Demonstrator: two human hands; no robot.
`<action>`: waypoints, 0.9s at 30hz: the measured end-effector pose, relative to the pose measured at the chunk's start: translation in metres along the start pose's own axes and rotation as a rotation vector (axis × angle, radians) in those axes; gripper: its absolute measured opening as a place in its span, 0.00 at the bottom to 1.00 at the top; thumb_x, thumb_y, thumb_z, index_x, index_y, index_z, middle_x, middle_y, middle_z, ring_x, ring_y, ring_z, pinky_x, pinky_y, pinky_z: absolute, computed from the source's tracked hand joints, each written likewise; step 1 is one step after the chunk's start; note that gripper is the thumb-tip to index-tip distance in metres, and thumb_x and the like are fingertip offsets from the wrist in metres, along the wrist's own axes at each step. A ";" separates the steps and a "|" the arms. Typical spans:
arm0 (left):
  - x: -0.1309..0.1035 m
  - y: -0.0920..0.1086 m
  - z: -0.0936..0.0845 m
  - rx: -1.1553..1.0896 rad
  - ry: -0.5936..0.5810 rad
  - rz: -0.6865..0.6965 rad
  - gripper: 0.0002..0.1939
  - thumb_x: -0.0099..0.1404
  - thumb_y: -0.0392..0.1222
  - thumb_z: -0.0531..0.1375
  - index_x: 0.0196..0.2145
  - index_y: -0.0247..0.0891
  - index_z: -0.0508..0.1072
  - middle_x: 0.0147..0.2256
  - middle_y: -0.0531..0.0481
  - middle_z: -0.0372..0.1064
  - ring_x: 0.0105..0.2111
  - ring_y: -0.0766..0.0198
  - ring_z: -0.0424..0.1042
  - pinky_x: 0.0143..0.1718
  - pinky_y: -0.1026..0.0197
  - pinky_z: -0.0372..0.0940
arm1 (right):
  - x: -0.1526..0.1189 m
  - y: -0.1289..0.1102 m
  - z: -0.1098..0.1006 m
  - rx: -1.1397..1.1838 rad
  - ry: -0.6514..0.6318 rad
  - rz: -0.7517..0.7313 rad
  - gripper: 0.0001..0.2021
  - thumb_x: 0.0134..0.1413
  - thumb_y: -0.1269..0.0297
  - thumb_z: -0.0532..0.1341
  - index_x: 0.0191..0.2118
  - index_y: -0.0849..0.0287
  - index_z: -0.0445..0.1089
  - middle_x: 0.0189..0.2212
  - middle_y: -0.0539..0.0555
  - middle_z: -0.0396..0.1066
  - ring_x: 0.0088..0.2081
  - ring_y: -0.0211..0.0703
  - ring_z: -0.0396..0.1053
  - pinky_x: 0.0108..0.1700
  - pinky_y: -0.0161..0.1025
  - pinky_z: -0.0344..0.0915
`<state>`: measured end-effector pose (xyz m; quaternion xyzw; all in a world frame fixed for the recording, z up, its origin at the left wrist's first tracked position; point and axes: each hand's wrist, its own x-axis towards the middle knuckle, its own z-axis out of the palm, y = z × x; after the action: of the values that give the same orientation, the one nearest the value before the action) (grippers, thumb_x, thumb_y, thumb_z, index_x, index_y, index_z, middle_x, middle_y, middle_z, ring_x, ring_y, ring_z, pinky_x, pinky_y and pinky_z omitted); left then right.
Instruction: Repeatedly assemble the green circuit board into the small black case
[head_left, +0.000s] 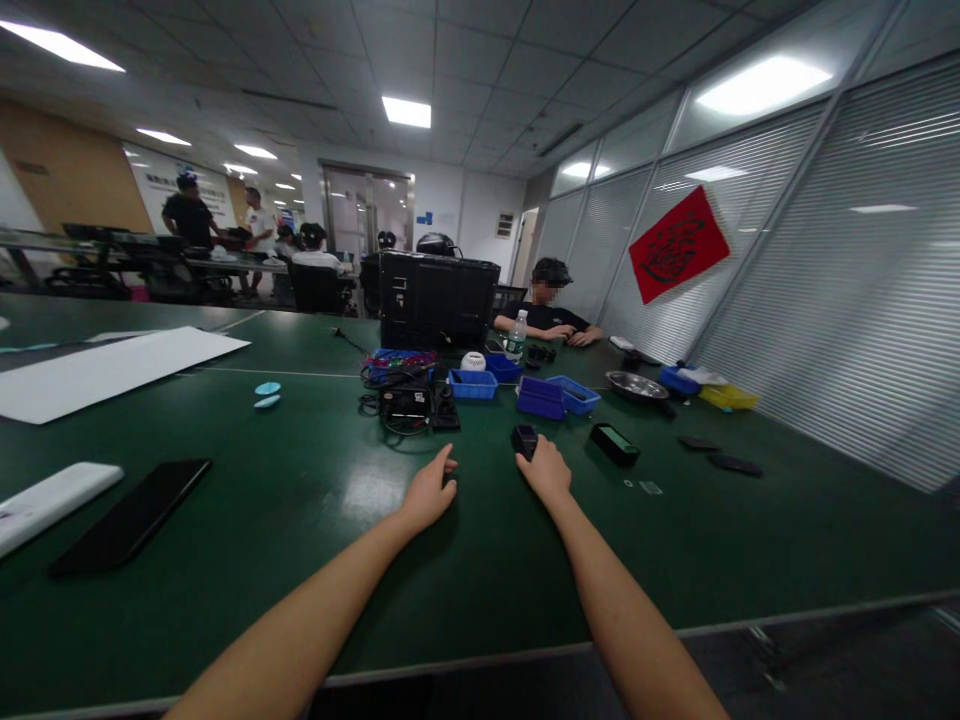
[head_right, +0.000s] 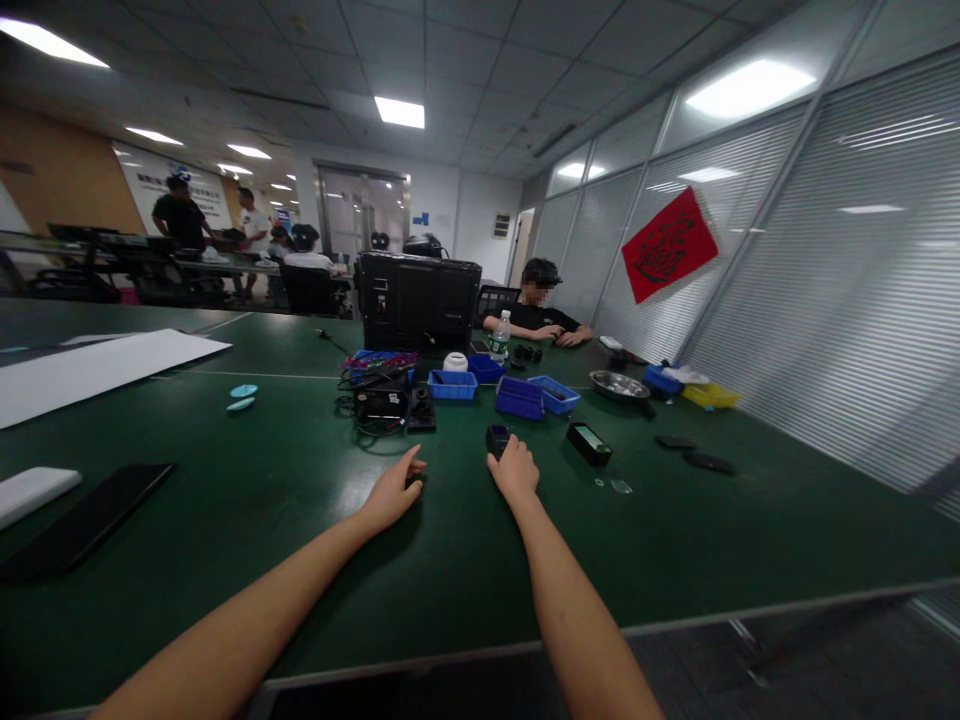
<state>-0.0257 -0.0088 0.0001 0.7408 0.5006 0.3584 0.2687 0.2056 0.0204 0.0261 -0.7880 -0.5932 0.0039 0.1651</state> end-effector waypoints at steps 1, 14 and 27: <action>0.000 0.000 0.000 0.000 0.001 0.000 0.33 0.54 0.33 0.53 0.58 0.35 0.50 0.46 0.45 0.66 0.44 0.64 0.66 0.49 0.60 0.58 | 0.000 0.000 -0.001 0.002 0.005 0.003 0.29 0.49 0.52 0.53 0.54 0.63 0.53 0.46 0.64 0.61 0.46 0.53 0.62 0.40 0.43 0.61; 0.001 -0.002 0.000 -0.005 0.019 0.021 0.32 0.55 0.34 0.53 0.57 0.35 0.50 0.45 0.45 0.66 0.43 0.64 0.66 0.48 0.60 0.59 | -0.011 -0.006 -0.012 0.660 0.297 -0.162 0.28 0.55 0.47 0.42 0.50 0.65 0.60 0.38 0.61 0.68 0.38 0.46 0.67 0.37 0.39 0.62; 0.002 -0.004 0.002 -0.003 0.018 0.022 0.32 0.54 0.34 0.53 0.57 0.36 0.51 0.45 0.46 0.67 0.43 0.64 0.66 0.48 0.61 0.59 | -0.018 -0.022 0.003 0.280 0.078 -0.442 0.19 0.59 0.57 0.43 0.37 0.59 0.68 0.35 0.56 0.70 0.39 0.42 0.65 0.42 0.36 0.56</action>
<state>-0.0259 -0.0059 -0.0030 0.7425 0.4943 0.3687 0.2614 0.1789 0.0094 0.0255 -0.6082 -0.7377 0.0193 0.2924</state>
